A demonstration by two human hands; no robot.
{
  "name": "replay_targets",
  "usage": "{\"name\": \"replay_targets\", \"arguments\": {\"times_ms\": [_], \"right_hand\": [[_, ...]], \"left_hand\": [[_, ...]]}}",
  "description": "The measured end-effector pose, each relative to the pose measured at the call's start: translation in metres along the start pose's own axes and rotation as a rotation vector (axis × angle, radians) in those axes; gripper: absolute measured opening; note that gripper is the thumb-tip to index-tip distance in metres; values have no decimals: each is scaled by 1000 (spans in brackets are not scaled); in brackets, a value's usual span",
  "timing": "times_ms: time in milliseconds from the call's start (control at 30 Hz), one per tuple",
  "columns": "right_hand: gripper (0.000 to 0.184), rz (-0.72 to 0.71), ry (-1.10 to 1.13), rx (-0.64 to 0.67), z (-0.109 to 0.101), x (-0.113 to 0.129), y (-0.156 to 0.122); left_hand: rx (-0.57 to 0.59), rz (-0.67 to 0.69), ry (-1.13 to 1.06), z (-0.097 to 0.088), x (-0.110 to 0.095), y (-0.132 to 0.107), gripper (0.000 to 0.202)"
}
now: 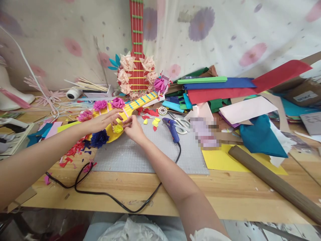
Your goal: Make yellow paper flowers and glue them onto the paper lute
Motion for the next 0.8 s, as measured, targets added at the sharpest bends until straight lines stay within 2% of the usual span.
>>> {"name": "replay_targets", "arguments": {"times_ms": [100,200,333,433,533,633,733,800], "right_hand": [[32,1,12,-17,-6,6,-4],[30,-8,-77,-72,-26,13,-13],[27,8,-388,-196,-65,18,-30],[24,36,-604,-181,-79,15,-39],[18,49,-760,-74,-71,8,-40],[17,30,-904,-12,-55,3,-37],[20,55,-986,-12,-44,0,-35],[22,77,-966,-13,-42,-1,-36]], "left_hand": [[-34,4,1,-3,-3,-1,55],[-94,2,-33,-12,-9,-3,52],[-286,74,-5,-30,-25,-5,41],[-456,154,24,-31,-44,-7,33],[-538,207,1,-6,-60,-4,36],[-544,225,-69,37,-60,1,37],[-586,185,-154,76,-38,5,37],[-630,119,-220,95,-17,4,39]]}}
Point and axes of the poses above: each hand's wrist, its own y-axis towards the middle knuckle, its own z-axis out of the palm, x = y × z, the point moved 6 cm from there along y, towards the middle knuckle, and after that the axes turned 9 degrees about x, right-handed, at the moved point
